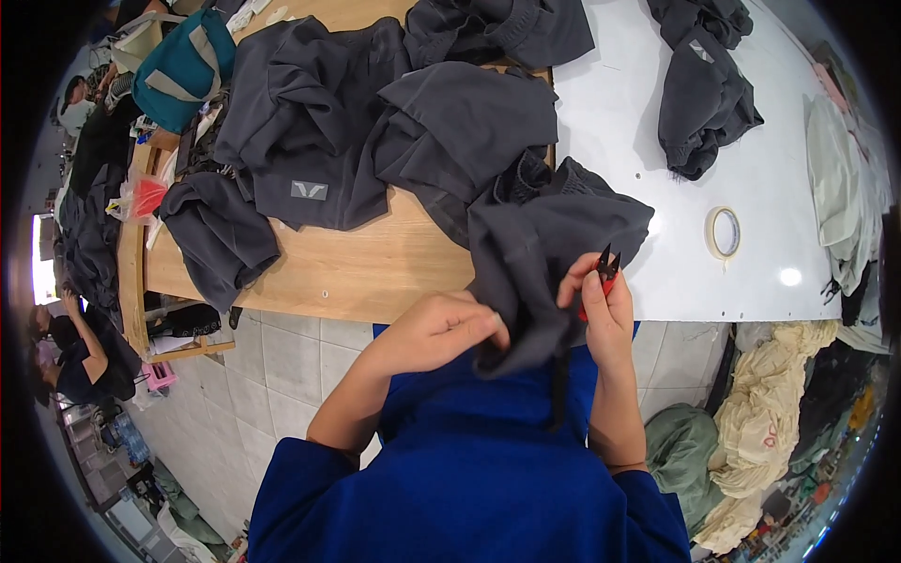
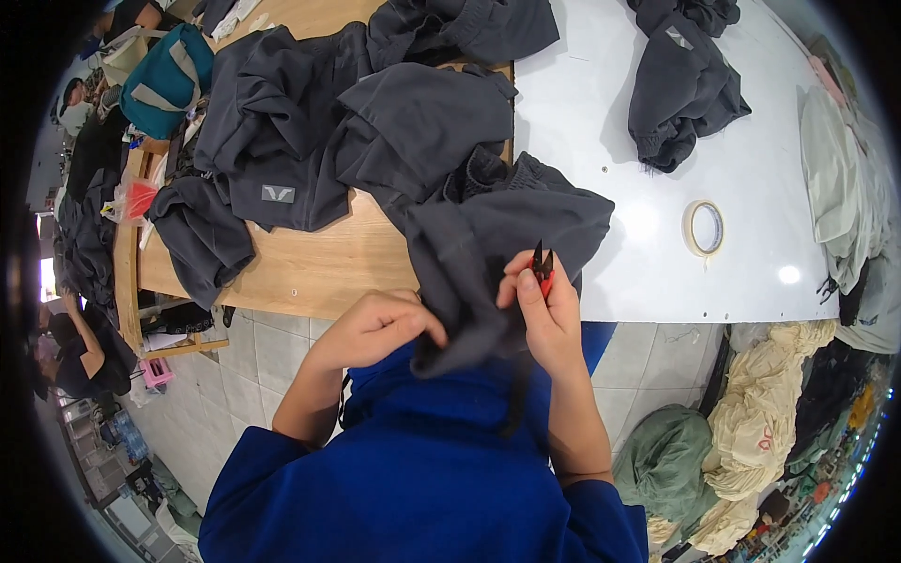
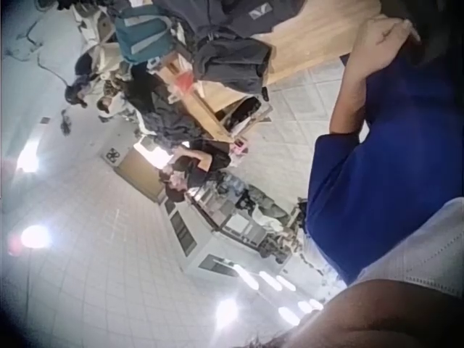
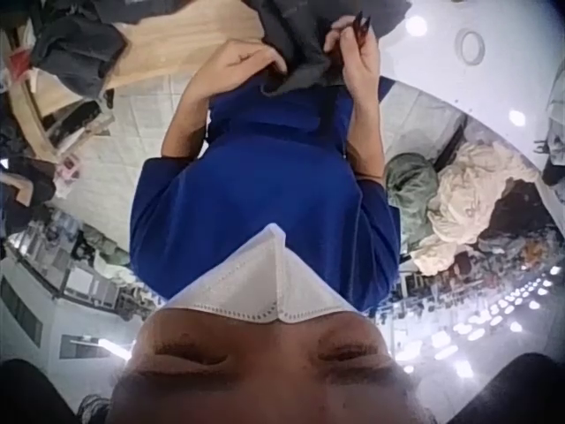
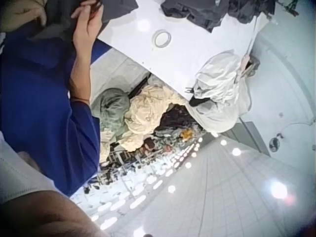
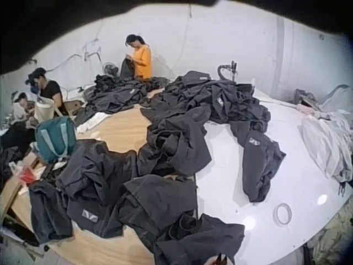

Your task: Trim loose threads and inspect dark grey fabric garments using handheld nippers.

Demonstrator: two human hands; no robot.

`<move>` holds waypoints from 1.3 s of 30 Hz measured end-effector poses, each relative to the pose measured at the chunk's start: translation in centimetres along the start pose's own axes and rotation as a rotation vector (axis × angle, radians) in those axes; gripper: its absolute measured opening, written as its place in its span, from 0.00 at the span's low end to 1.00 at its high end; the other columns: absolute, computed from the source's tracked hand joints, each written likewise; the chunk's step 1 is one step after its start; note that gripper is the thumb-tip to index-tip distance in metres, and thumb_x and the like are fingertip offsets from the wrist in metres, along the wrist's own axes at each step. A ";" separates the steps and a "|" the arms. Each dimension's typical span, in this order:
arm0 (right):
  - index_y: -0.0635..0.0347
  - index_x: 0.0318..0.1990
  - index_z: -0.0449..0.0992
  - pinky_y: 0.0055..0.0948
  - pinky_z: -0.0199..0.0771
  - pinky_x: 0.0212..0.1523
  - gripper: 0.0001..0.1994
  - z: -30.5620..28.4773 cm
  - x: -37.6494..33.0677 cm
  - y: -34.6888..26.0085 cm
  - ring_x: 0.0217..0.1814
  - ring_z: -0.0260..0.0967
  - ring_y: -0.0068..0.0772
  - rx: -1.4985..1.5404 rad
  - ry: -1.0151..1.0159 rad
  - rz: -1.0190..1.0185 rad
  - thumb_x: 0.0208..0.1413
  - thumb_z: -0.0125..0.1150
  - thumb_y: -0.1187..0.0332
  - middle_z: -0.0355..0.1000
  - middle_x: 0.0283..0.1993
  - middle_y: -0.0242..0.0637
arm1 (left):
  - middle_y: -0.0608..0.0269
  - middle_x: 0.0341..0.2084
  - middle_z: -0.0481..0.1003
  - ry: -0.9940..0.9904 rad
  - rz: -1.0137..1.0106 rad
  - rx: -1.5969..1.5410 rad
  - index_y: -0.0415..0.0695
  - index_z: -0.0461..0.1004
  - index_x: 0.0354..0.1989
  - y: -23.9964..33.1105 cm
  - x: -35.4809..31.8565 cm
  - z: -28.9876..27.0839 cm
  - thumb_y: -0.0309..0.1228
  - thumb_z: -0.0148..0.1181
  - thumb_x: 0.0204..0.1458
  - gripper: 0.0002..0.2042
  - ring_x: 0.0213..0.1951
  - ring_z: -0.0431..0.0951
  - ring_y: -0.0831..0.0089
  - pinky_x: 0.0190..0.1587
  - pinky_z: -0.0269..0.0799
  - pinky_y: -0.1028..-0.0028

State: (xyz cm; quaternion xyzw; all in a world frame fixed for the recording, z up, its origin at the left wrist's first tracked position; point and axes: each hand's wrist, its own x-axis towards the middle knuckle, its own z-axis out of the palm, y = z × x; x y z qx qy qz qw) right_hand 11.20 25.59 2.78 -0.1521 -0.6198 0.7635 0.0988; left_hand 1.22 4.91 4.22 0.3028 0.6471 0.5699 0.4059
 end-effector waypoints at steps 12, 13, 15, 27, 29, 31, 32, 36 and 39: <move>0.65 0.38 0.71 0.13 0.60 0.28 0.10 2.8 -0.8 1.3 0.25 0.57 0.11 -0.310 0.017 0.181 0.50 0.61 0.70 0.65 0.22 0.24 | 0.68 0.40 0.68 0.385 -0.285 -0.524 0.44 0.63 0.57 -3.4 3.0 1.0 0.41 0.39 0.62 0.20 0.38 0.68 0.83 0.37 0.66 0.81; 0.65 0.36 0.71 0.14 0.60 0.27 0.10 2.9 -1.0 1.3 0.23 0.57 0.11 -0.355 -0.014 0.220 0.49 0.63 0.70 0.64 0.21 0.24 | 0.65 0.46 0.67 0.306 -0.314 -0.656 0.44 0.62 0.58 -3.1 3.0 1.0 0.40 0.38 0.62 0.20 0.41 0.69 0.81 0.39 0.66 0.81; 0.65 0.34 0.71 0.13 0.57 0.25 0.09 2.7 -1.2 1.3 0.22 0.55 0.10 -0.272 -0.015 0.217 0.48 0.63 0.72 0.62 0.21 0.23 | 0.65 0.45 0.68 0.281 -0.322 -0.644 0.43 0.64 0.55 -3.1 2.9 0.9 0.39 0.39 0.62 0.18 0.40 0.69 0.81 0.39 0.66 0.81; 0.62 0.25 0.68 0.15 0.58 0.20 0.11 0.8 -1.6 0.2 0.19 0.60 0.19 -0.471 0.200 -0.583 0.36 0.61 0.86 0.66 0.21 0.33 | 0.60 0.33 0.67 0.533 0.545 0.332 0.42 0.61 0.19 -2.4 1.9 1.2 0.14 0.58 0.38 0.12 0.33 0.67 0.74 0.34 0.63 0.79; 0.62 0.26 0.69 0.17 0.59 0.19 0.12 0.7 -1.6 0.2 0.18 0.62 0.22 -0.520 0.161 -0.713 0.33 0.62 0.86 0.66 0.20 0.35 | 0.58 0.31 0.66 0.674 0.719 0.307 0.44 0.59 0.20 -2.1 2.4 1.7 0.10 0.57 0.36 0.15 0.28 0.65 0.74 0.27 0.59 0.83; 0.62 0.26 0.67 0.18 0.59 0.19 0.11 0.9 -1.6 -0.2 0.18 0.61 0.23 -0.516 0.123 -0.683 0.36 0.62 0.85 0.66 0.20 0.35 | 0.60 0.30 0.66 0.664 0.639 0.203 0.44 0.59 0.22 -2.6 2.3 1.6 0.11 0.56 0.38 0.14 0.28 0.65 0.76 0.28 0.60 0.83; 0.62 0.26 0.66 0.19 0.58 0.19 0.10 1.0 -1.6 -0.4 0.18 0.60 0.24 -0.514 0.088 -0.654 0.38 0.61 0.83 0.65 0.20 0.35 | 0.61 0.29 0.65 0.650 0.561 0.099 0.45 0.59 0.24 -3.0 2.2 1.5 0.13 0.56 0.41 0.13 0.28 0.64 0.78 0.29 0.61 0.83; 0.59 0.25 0.58 0.21 0.52 0.21 0.11 -0.3 -1.9 1.3 0.20 0.50 0.23 -0.198 0.327 -0.667 0.60 0.43 0.68 0.58 0.19 0.36 | 0.68 0.28 0.63 0.924 0.381 -0.429 0.46 0.57 0.28 -3.9 1.0 -0.4 0.20 0.50 0.50 0.09 0.31 0.65 0.82 0.36 0.64 0.84; 0.61 0.30 0.62 0.20 0.59 0.30 0.13 -2.3 -1.1 1.2 0.29 0.59 0.24 -0.130 0.466 -0.394 0.64 0.37 0.65 0.65 0.31 0.40 | 0.68 0.29 0.64 1.074 0.268 -0.560 0.45 0.60 0.35 -4.0 0.7 -1.9 0.28 0.43 0.56 0.02 0.34 0.67 0.83 0.39 0.67 0.84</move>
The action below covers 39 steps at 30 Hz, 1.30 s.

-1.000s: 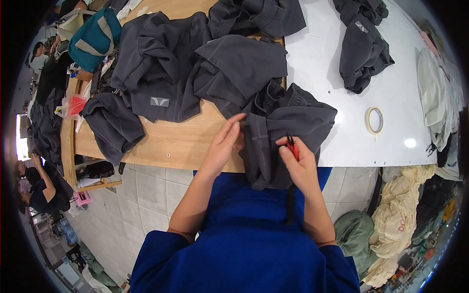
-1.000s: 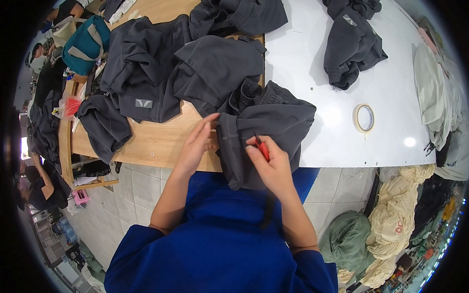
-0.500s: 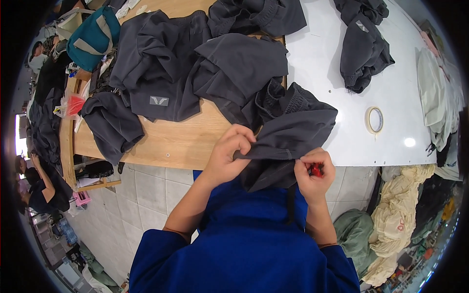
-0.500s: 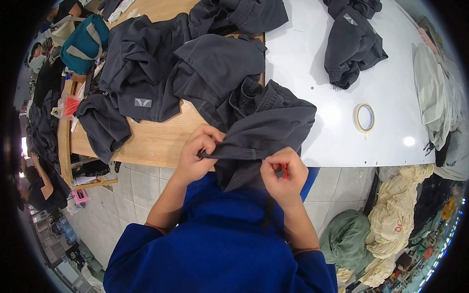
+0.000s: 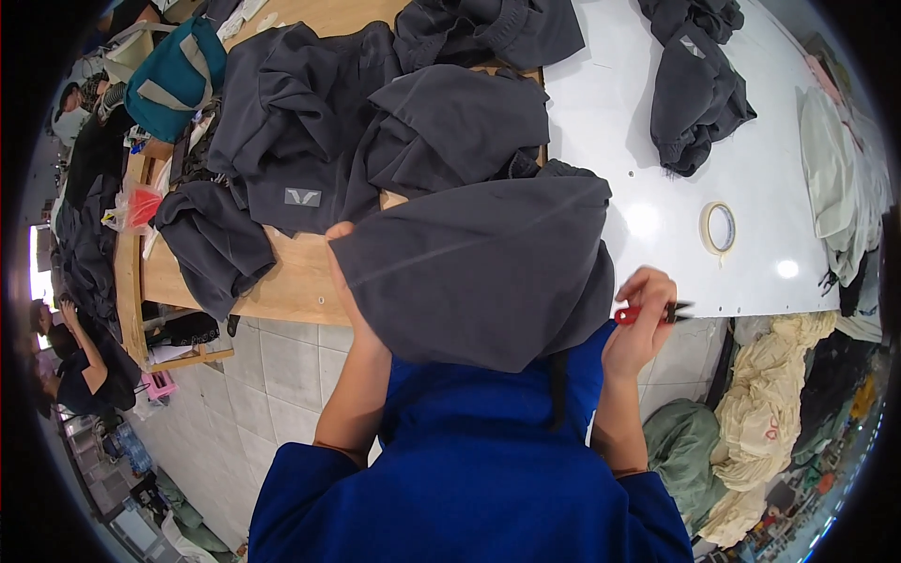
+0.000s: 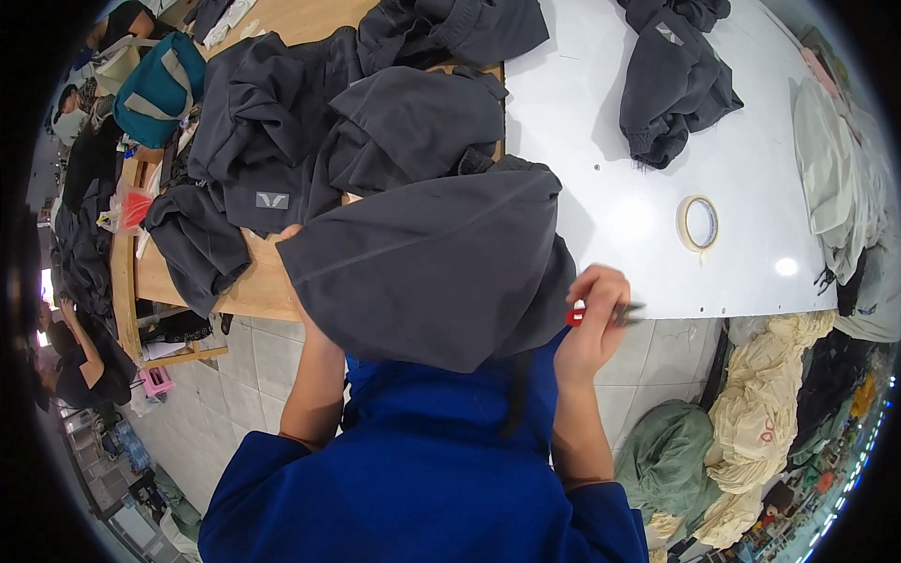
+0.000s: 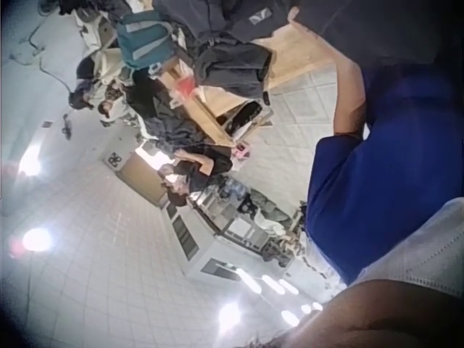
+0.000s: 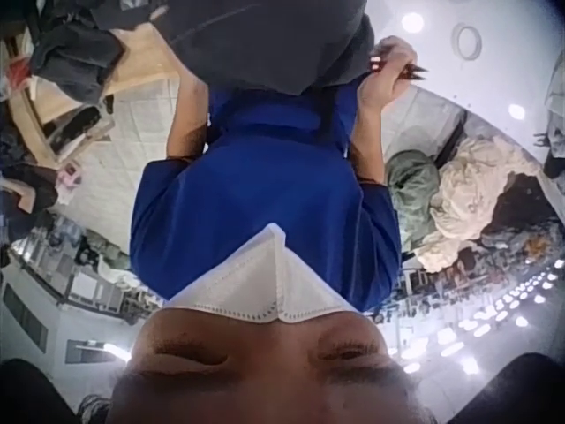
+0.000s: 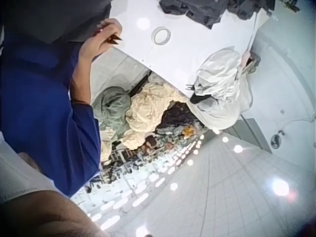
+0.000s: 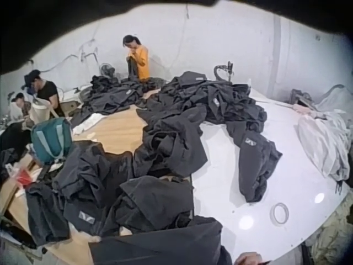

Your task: Trim loose threads and inspect dark grey fabric garments using handheld nippers.

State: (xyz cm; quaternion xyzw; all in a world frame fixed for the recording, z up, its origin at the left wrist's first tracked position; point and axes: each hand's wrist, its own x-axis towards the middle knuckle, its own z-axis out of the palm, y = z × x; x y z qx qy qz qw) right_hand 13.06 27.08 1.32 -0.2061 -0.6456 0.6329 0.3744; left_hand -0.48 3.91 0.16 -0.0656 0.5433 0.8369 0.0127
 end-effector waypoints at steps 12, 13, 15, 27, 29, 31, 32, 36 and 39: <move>0.56 0.65 0.46 0.32 0.66 0.50 0.27 1.4 0.7 0.0 0.58 0.60 0.36 0.319 -0.172 0.571 0.64 0.33 0.52 0.48 0.66 0.41 | 0.47 0.55 0.64 -0.972 -0.247 -0.069 0.43 0.64 0.41 0.7 -5.8 3.7 0.26 0.45 0.54 0.07 0.61 0.58 0.59 0.62 0.45 0.57; 0.55 0.66 0.45 0.36 0.64 0.53 0.27 1.7 0.7 -0.4 0.60 0.58 0.39 0.359 -0.152 0.586 0.64 0.32 0.51 0.48 0.66 0.43 | 0.49 0.57 0.61 -1.112 -0.227 0.007 0.44 0.64 0.39 0.4 -6.2 4.2 0.24 0.46 0.51 0.07 0.64 0.53 0.57 0.62 0.37 0.53; 0.53 0.66 0.43 0.43 0.58 0.61 0.28 1.3 0.7 -0.3 0.65 0.52 0.42 0.454 -0.169 0.584 0.63 0.29 0.49 0.46 0.67 0.46 | 0.52 0.59 0.60 -1.338 -0.188 0.148 0.45 0.64 0.35 0.5 -7.2 5.6 0.23 0.47 0.50 0.05 0.66 0.47 0.53 0.62 0.28 0.46; 0.58 0.64 0.53 0.31 0.52 0.63 0.26 -1.3 1.5 0.9 0.64 0.54 0.33 0.837 -0.073 0.574 0.64 0.33 0.52 0.56 0.63 0.38 | 0.58 0.64 0.51 -1.844 -0.265 0.062 0.42 0.60 0.29 -0.5 -11.2 8.8 0.20 0.47 0.42 0.06 0.67 0.35 0.50 0.63 0.26 0.45; 0.57 0.64 0.53 0.33 0.49 0.64 0.26 -1.4 2.2 0.1 0.65 0.53 0.34 0.964 0.036 0.517 0.64 0.32 0.52 0.55 0.64 0.38 | 0.57 0.64 0.50 -1.851 -0.235 0.051 0.43 0.60 0.29 -0.8 -11.1 9.1 0.20 0.47 0.43 0.06 0.67 0.35 0.50 0.64 0.27 0.46; 0.54 0.64 0.53 0.35 0.44 0.66 0.26 -1.0 3.2 -0.8 0.66 0.51 0.35 1.031 0.110 0.430 0.64 0.31 0.52 0.54 0.64 0.38 | 0.57 0.64 0.50 -1.842 -0.211 0.045 0.43 0.60 0.29 -1.2 -11.2 8.8 0.20 0.47 0.43 0.06 0.67 0.35 0.51 0.64 0.28 0.47; 0.52 0.65 0.52 0.37 0.40 0.67 0.25 -0.3 3.8 -0.8 0.67 0.49 0.37 1.043 0.121 0.381 0.64 0.30 0.52 0.54 0.65 0.38 | 0.55 0.64 0.49 -1.785 -0.238 0.050 0.43 0.60 0.29 -1.3 -11.2 8.2 0.20 0.48 0.44 0.06 0.67 0.35 0.50 0.64 0.30 0.49; 0.51 0.65 0.52 0.37 0.43 0.67 0.24 -4.2 6.4 -1.6 0.67 0.50 0.36 1.145 -0.078 0.164 0.64 0.31 0.54 0.52 0.66 0.35 | 0.49 0.64 0.48 -1.748 -0.382 -0.113 0.44 0.57 0.28 -0.7 -11.2 9.3 0.20 0.49 0.46 0.08 0.67 0.35 0.52 0.65 0.37 0.55; 0.50 0.64 0.55 0.37 0.46 0.66 0.23 -5.1 7.0 -2.3 0.66 0.51 0.35 0.969 -0.065 0.020 0.64 0.32 0.55 0.54 0.65 0.36 | 0.48 0.64 0.48 -1.798 -0.434 -0.115 0.44 0.56 0.28 -0.5 -11.5 9.1 0.22 0.50 0.49 0.08 0.65 0.49 0.54 0.59 0.54 0.63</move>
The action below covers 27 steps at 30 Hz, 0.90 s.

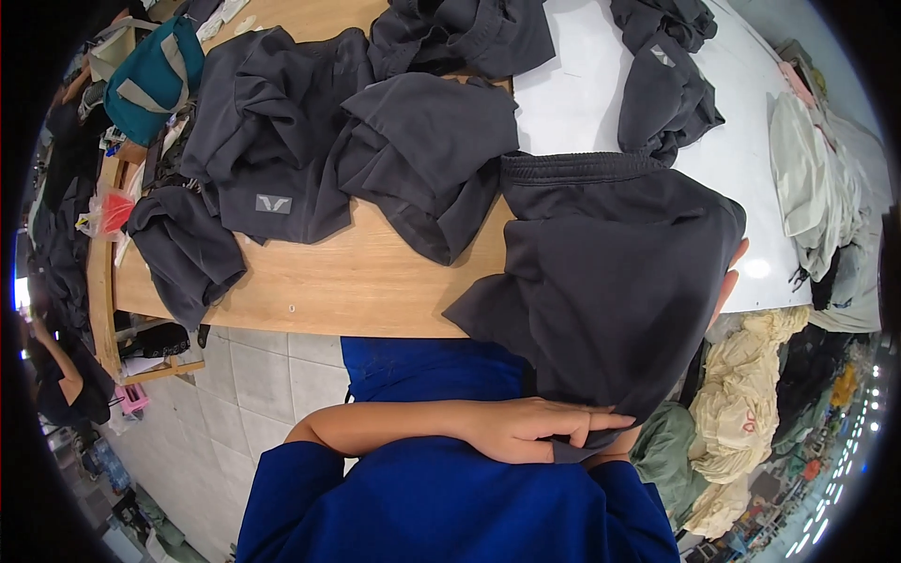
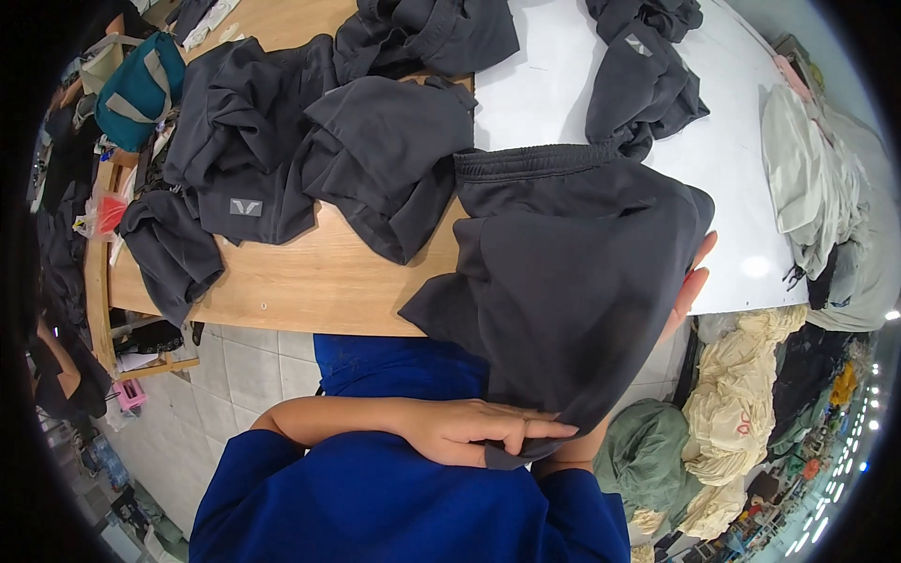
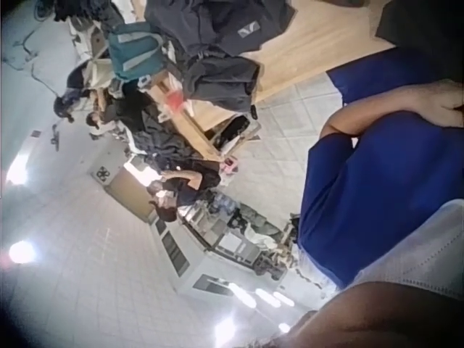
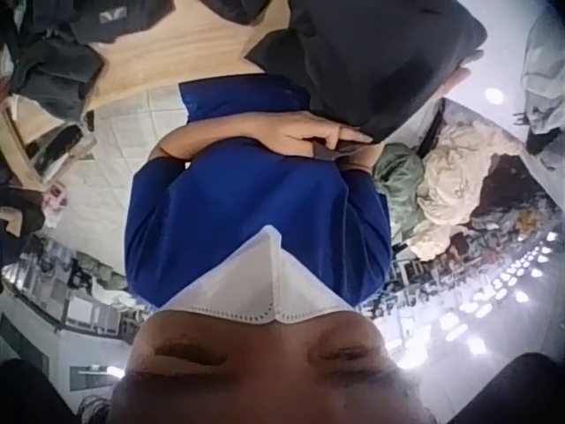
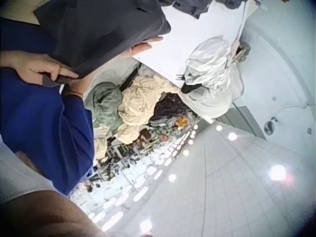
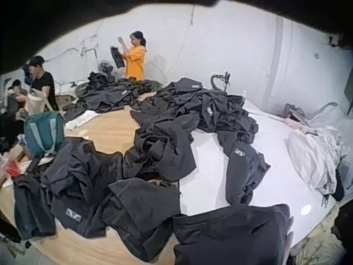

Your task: Trim loose threads and inspect dark grey fabric garments using handheld nippers.

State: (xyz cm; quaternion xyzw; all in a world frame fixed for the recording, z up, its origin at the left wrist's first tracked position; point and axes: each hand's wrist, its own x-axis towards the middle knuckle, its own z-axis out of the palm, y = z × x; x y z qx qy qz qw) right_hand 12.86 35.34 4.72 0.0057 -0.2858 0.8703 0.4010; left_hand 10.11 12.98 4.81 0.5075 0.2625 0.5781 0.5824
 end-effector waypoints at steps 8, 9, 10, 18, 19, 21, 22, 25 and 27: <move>0.56 0.58 0.63 0.32 0.52 0.63 0.21 -0.3 1.4 -0.2 0.63 0.55 0.31 0.053 -0.113 0.067 0.64 0.34 0.56 0.62 0.59 0.39 | 0.54 0.56 0.64 0.039 -0.186 -0.124 0.42 0.61 0.34 -0.3 -0.7 -0.2 0.21 0.46 0.50 0.04 0.52 0.70 0.60 0.47 0.65 0.71; 0.56 0.58 0.63 0.32 0.52 0.63 0.21 -0.2 1.3 -0.2 0.63 0.55 0.31 0.037 -0.099 0.087 0.64 0.34 0.56 0.62 0.58 0.39 | 0.55 0.54 0.67 0.060 -0.230 -0.142 0.41 0.63 0.36 -0.2 -0.9 -0.3 0.21 0.45 0.49 0.06 0.51 0.70 0.60 0.48 0.65 0.71; 0.56 0.57 0.63 0.32 0.52 0.63 0.21 -0.1 1.3 -0.2 0.63 0.56 0.30 0.022 -0.084 0.107 0.64 0.34 0.56 0.63 0.58 0.39 | 0.55 0.54 0.67 0.060 -0.229 -0.140 0.41 0.63 0.36 -0.1 -1.1 -0.4 0.21 0.45 0.49 0.06 0.51 0.70 0.60 0.48 0.65 0.71; 0.58 0.54 0.66 0.29 0.54 0.61 0.20 0.3 -0.4 1.8 0.61 0.57 0.29 -0.052 0.054 0.285 0.64 0.35 0.56 0.65 0.55 0.39 | 0.59 0.36 0.74 0.917 -0.050 -0.460 0.40 0.67 0.39 -0.9 -4.5 -5.5 0.60 0.26 0.56 0.33 0.34 0.74 0.73 0.42 0.68 0.75; 0.58 0.54 0.66 0.29 0.54 0.61 0.20 0.5 -0.6 2.2 0.61 0.58 0.29 -0.058 0.070 0.308 0.64 0.35 0.56 0.65 0.54 0.39 | 0.59 0.37 0.73 0.921 -0.142 -0.580 0.40 0.67 0.43 -0.2 -4.6 -6.1 0.61 0.28 0.56 0.33 0.36 0.74 0.74 0.43 0.68 0.75; 0.58 0.53 0.67 0.28 0.54 0.61 0.20 0.7 -1.1 3.0 0.60 0.58 0.28 -0.066 0.100 0.362 0.64 0.35 0.56 0.66 0.54 0.39 | 0.60 0.40 0.73 0.982 -0.251 -0.495 0.40 0.67 0.45 1.1 -3.4 -5.2 0.57 0.33 0.57 0.30 0.38 0.74 0.73 0.44 0.68 0.75; 0.58 0.53 0.67 0.28 0.54 0.61 0.20 0.8 -1.4 3.4 0.60 0.58 0.28 -0.068 0.113 0.394 0.64 0.35 0.56 0.66 0.53 0.39 | 0.61 0.42 0.73 1.035 -0.357 -0.416 0.40 0.66 0.48 1.4 -3.1 -4.8 0.54 0.37 0.58 0.27 0.41 0.73 0.73 0.45 0.67 0.74; 0.59 0.51 0.68 0.27 0.55 0.60 0.20 1.1 -1.8 4.1 0.59 0.59 0.27 -0.097 0.159 0.469 0.64 0.35 0.56 0.67 0.52 0.39 | 0.61 0.45 0.72 1.216 -0.048 -0.541 0.41 0.65 0.51 1.3 -3.2 -4.7 0.43 0.46 0.59 0.20 0.45 0.73 0.71 0.48 0.67 0.73; 0.59 0.51 0.69 0.27 0.55 0.60 0.20 1.0 -1.9 4.3 0.59 0.59 0.27 -0.125 0.198 0.505 0.64 0.36 0.56 0.68 0.51 0.39 | 0.61 0.45 0.72 1.209 0.094 -0.657 0.41 0.66 0.50 2.4 -4.0 -5.2 0.36 0.49 0.58 0.15 0.45 0.73 0.72 0.47 0.69 0.72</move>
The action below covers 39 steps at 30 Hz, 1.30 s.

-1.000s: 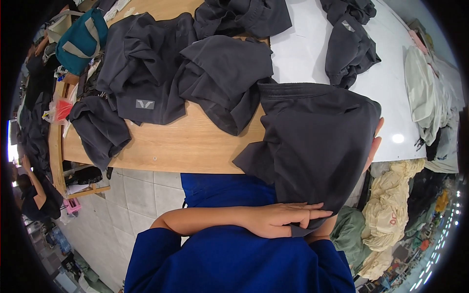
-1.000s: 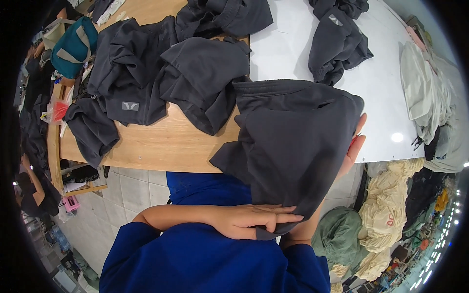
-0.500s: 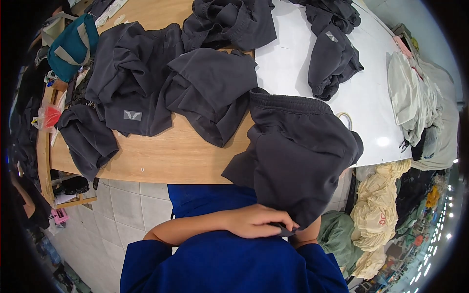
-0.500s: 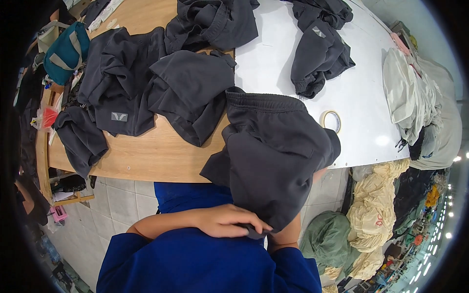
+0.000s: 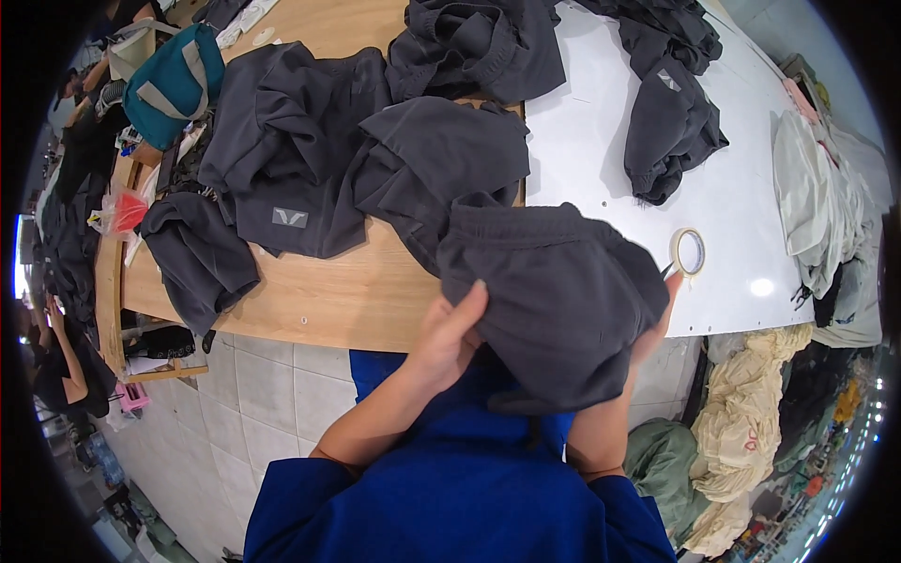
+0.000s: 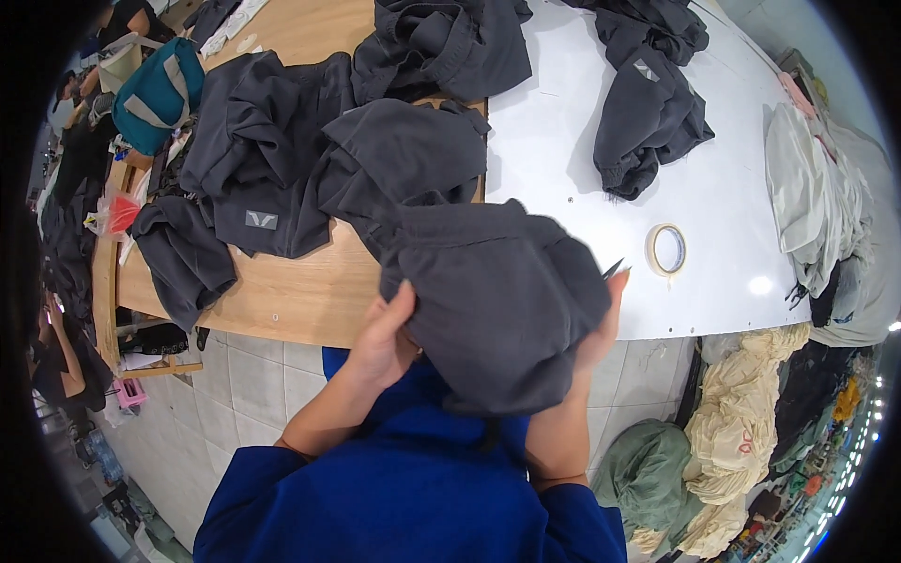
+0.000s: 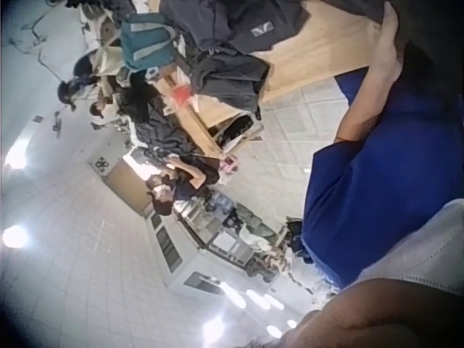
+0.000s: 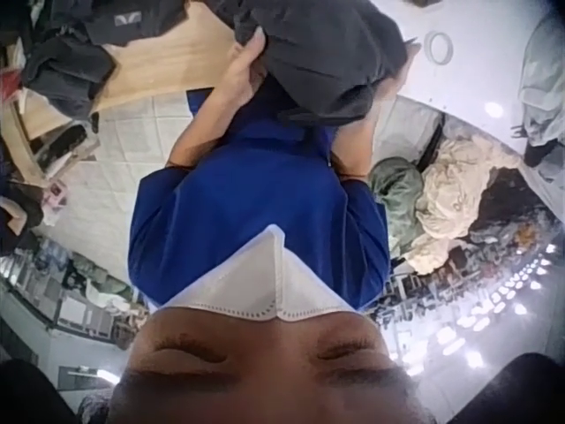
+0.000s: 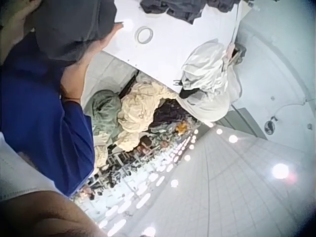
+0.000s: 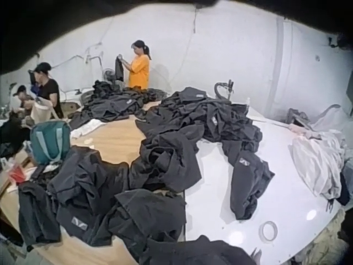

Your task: Trim loose threads and inspect dark grey fabric garments using handheld nippers.

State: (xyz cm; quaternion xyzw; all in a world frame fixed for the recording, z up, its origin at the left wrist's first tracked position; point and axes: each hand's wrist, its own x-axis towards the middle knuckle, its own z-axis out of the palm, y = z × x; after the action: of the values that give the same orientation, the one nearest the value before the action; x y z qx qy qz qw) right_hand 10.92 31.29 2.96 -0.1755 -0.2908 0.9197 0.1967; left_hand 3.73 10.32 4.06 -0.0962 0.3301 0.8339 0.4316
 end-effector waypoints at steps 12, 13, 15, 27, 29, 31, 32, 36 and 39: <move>0.57 0.57 0.54 0.12 0.48 0.16 0.17 1.8 -3.9 2.3 0.20 0.47 0.11 -0.800 0.175 -0.209 0.60 0.43 0.74 0.58 0.30 0.27 | 0.56 0.49 0.69 -0.082 0.257 0.140 0.43 0.57 0.56 0.3 0.4 -1.5 0.41 0.38 0.61 0.19 0.47 0.73 0.66 0.49 0.70 0.65; 0.55 0.59 0.52 0.12 0.50 0.18 0.21 1.6 -3.9 3.1 0.21 0.47 0.10 -0.854 0.077 -0.221 0.59 0.45 0.73 0.58 0.30 0.26 | 0.56 0.49 0.69 -0.091 0.248 0.143 0.43 0.57 0.56 0.1 0.7 -1.4 0.41 0.38 0.61 0.19 0.47 0.73 0.66 0.49 0.70 0.65; 0.55 0.61 0.52 0.10 0.51 0.21 0.22 1.9 -3.8 4.3 0.22 0.48 0.09 -0.941 0.051 -0.137 0.59 0.47 0.72 0.59 0.32 0.26 | 0.58 0.51 0.67 -0.021 0.089 -0.118 0.45 0.55 0.58 -0.2 1.0 -1.2 0.47 0.37 0.60 0.23 0.53 0.68 0.65 0.54 0.64 0.62; 0.56 0.63 0.56 0.15 0.59 0.32 0.27 0.2 -2.6 7.0 0.28 0.56 0.15 -1.132 0.012 -0.043 0.56 0.54 0.68 0.61 0.25 0.27 | 0.64 0.47 0.71 0.126 -0.071 0.018 0.46 0.66 0.52 -2.8 5.3 -0.9 0.45 0.47 0.57 0.20 0.49 0.70 0.73 0.51 0.64 0.70; 0.59 0.63 0.54 0.14 0.58 0.32 0.25 0.3 -2.6 6.3 0.29 0.56 0.14 -1.084 -0.046 -0.154 0.58 0.50 0.69 0.61 0.27 0.28 | 0.62 0.48 0.71 0.094 -0.063 0.008 0.44 0.65 0.52 -2.8 5.4 -0.7 0.44 0.46 0.58 0.20 0.49 0.71 0.71 0.52 0.65 0.70; 0.60 0.63 0.54 0.14 0.59 0.33 0.24 0.6 -3.1 5.9 0.29 0.56 0.14 -0.920 -0.028 -0.117 0.59 0.47 0.69 0.61 0.28 0.29 | 0.57 0.50 0.69 -0.016 -0.046 -0.116 0.40 0.62 0.53 -3.1 5.2 -0.7 0.42 0.42 0.60 0.20 0.51 0.70 0.67 0.56 0.64 0.67; 0.62 0.63 0.53 0.14 0.59 0.33 0.23 0.9 -3.4 5.6 0.29 0.57 0.15 -0.757 -0.018 -0.079 0.60 0.45 0.70 0.62 0.29 0.29 | 0.57 0.50 0.69 -0.019 -0.052 -0.114 0.40 0.62 0.53 -3.2 5.1 -0.7 0.42 0.42 0.60 0.20 0.51 0.70 0.67 0.56 0.64 0.67; 0.60 0.62 0.55 0.13 0.62 0.30 0.22 0.4 -3.4 5.5 0.28 0.61 0.15 -0.935 0.009 -0.152 0.60 0.44 0.70 0.68 0.36 0.32 | 0.53 0.52 0.67 -0.060 -0.029 -0.157 0.38 0.59 0.56 -3.7 4.8 -0.8 0.40 0.37 0.62 0.20 0.55 0.67 0.64 0.59 0.62 0.65; 0.66 0.58 0.62 0.20 0.67 0.38 0.22 1.0 -3.1 5.3 0.35 0.69 0.24 -1.253 0.005 -0.388 0.55 0.53 0.73 0.71 0.36 0.41 | 0.54 0.52 0.67 -0.058 -0.031 -0.204 0.38 0.58 0.55 -3.9 4.8 -1.0 0.38 0.37 0.62 0.19 0.54 0.68 0.64 0.58 0.63 0.64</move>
State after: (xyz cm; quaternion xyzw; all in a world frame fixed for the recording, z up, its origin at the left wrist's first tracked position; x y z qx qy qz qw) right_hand 11.75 25.42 1.12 -0.2035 -0.7973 0.5238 0.2203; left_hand 3.74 14.46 -0.67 -0.1204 0.2291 0.8591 0.4416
